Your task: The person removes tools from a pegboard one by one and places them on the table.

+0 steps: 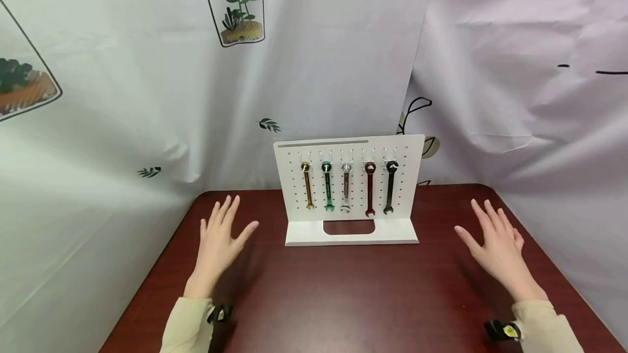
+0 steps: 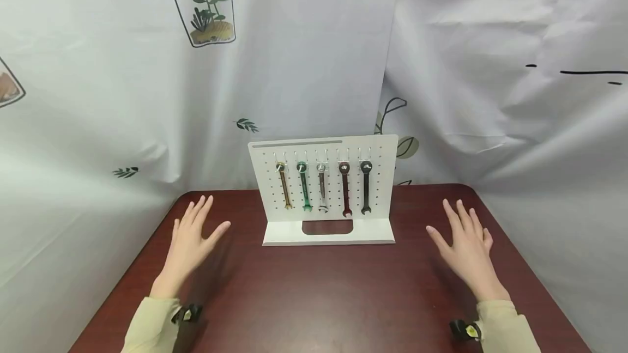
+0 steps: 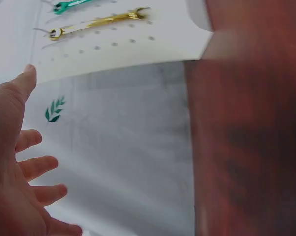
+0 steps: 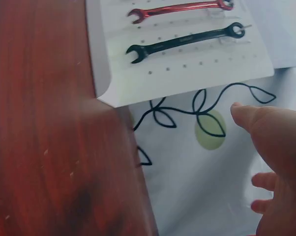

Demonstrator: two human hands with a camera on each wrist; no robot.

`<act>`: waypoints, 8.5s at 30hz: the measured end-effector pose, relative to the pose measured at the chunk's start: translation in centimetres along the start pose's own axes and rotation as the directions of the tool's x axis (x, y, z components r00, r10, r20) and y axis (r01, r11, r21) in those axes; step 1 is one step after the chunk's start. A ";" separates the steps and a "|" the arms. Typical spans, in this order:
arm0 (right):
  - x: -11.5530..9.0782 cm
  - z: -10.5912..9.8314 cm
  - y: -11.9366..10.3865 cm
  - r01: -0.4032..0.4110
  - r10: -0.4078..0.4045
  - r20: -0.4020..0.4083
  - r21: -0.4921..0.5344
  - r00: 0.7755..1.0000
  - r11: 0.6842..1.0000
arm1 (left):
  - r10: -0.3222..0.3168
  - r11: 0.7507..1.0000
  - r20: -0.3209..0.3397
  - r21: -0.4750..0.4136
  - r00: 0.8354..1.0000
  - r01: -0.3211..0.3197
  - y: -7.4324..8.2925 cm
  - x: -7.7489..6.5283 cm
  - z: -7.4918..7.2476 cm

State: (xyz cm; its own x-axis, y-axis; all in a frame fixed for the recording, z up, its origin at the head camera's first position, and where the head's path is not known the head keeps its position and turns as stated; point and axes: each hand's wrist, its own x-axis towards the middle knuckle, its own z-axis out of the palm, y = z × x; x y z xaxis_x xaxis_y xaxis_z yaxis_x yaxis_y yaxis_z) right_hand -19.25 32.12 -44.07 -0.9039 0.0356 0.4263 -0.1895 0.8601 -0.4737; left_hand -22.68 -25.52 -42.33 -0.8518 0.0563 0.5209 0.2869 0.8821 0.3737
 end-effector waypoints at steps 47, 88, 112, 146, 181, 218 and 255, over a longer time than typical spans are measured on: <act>10.1 6.2 -8.4 -0.170 0.024 0.246 0.593 0.969 0.787 | 0.038 0.902 -0.007 -0.431 0.999 -0.037 7.4 15.6 2.1; 10.4 6.5 -10.0 -0.233 0.098 0.227 0.712 0.969 0.662 | 0.048 0.894 -0.097 -0.440 0.994 -0.086 7.5 15.8 3.1; 8.9 0.4 -9.0 -0.128 0.025 0.147 0.746 0.989 0.653 | 0.017 0.897 -0.114 -0.438 0.993 -0.065 7.3 16.0 3.1; 4.6 -2.5 -1.0 -0.199 0.070 0.208 0.707 0.976 0.679 | -0.022 0.864 -0.077 -0.502 0.997 -0.020 6.6 15.9 3.0; 0.6 4.9 1.3 -0.386 0.162 0.467 0.436 0.869 0.813 | -0.019 0.859 -0.077 -0.511 0.997 -0.023 6.6 15.9 3.0; 0.6 6.1 0.2 -0.377 0.215 0.502 0.247 0.838 0.893 | -0.013 0.854 -0.090 -0.519 0.996 -0.036 6.5 16.0 3.3; 8.2 4.3 -4.5 -0.115 -0.002 0.333 0.334 0.943 0.936 | 0.009 0.863 -0.090 -0.503 0.996 -0.053 6.4 16.0 3.2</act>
State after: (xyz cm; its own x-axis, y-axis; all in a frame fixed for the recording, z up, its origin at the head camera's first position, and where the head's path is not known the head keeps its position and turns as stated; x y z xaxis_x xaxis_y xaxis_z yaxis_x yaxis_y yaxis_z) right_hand -27.48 26.33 -41.74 -0.9796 -0.1378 0.1466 -0.2009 0.6308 -0.7495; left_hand -35.86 -17.50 -34.08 -0.8064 0.0222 0.5910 0.5133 0.5227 0.6807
